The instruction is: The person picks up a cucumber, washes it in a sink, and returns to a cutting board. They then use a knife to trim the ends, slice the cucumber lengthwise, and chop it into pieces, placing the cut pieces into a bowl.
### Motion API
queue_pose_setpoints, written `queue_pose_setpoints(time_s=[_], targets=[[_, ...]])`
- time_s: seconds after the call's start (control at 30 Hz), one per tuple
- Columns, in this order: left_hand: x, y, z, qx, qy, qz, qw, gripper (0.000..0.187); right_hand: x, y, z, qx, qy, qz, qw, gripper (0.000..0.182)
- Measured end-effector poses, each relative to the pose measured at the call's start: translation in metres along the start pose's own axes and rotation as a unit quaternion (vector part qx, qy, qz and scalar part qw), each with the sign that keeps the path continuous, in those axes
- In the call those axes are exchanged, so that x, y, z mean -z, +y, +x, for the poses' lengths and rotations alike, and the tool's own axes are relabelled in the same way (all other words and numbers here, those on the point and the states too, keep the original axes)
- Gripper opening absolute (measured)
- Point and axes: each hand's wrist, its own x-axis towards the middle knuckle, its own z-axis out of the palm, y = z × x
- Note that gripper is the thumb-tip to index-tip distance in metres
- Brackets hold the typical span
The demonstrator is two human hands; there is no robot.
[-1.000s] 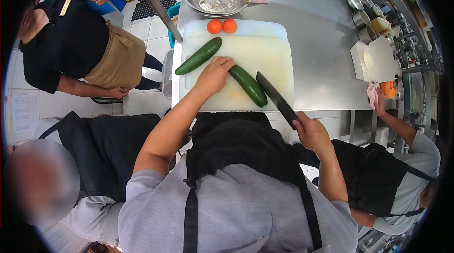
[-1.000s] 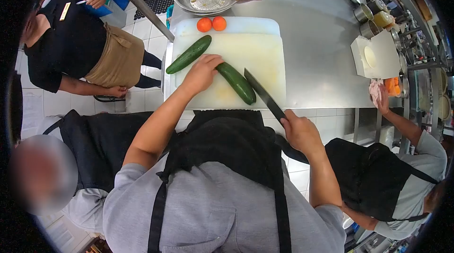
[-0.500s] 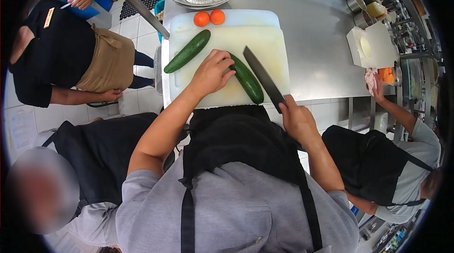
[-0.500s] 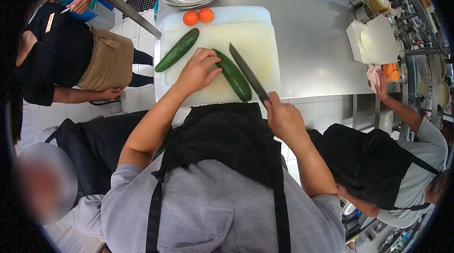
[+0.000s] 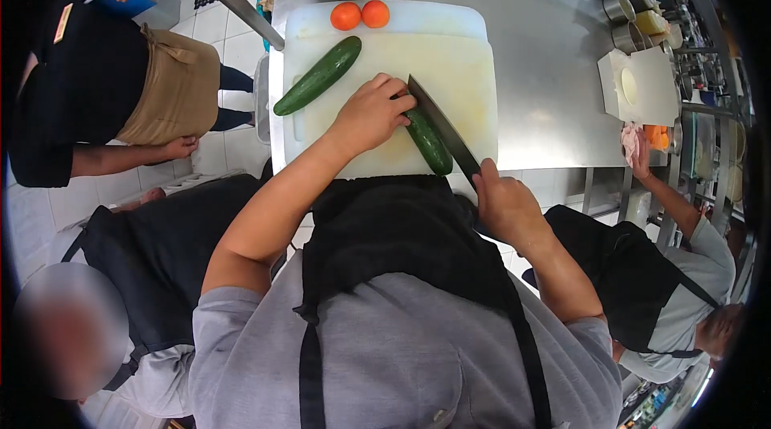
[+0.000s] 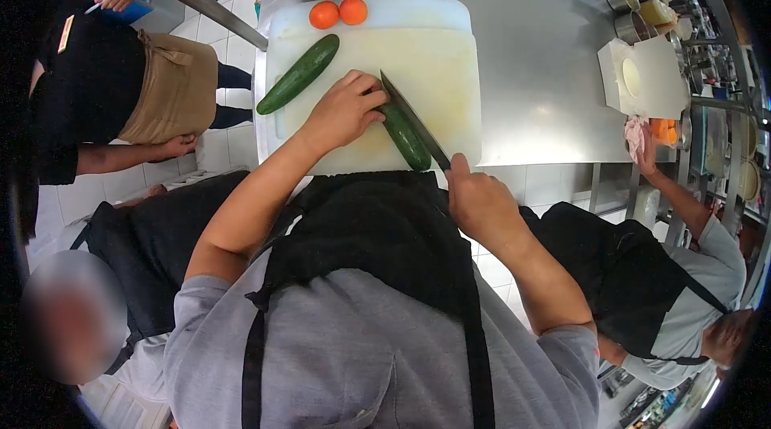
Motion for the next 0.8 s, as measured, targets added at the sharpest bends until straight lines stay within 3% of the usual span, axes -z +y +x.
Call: queue_pose_setpoints(time_s=[0.2, 0.33, 0.57, 0.8], targets=[[-0.005, 0.000, -0.003, 0.016, 0.004, 0.009, 1.000, 0.031, -0.018, 0.004, 0.026, -0.018, -0.025, 0.014, 0.999, 0.024], [-0.011, -0.003, -0.005, 0.013, 0.029, 0.003, 0.999, 0.030, -0.040, -0.001, 0.056, 0.001, 0.034, 0.018, 0.999, 0.022], [-0.007, 0.001, -0.009, -0.013, 0.044, -0.012, 0.999, 0.028, -0.017, 0.005, 0.050, 0.052, 0.078, 0.008, 0.996, 0.023], [0.004, -0.005, -0.013, -0.063, 0.063, -0.011, 0.996, 0.025, -0.008, -0.021, 0.010, 0.020, 0.072, -0.026, 0.997, 0.022]])
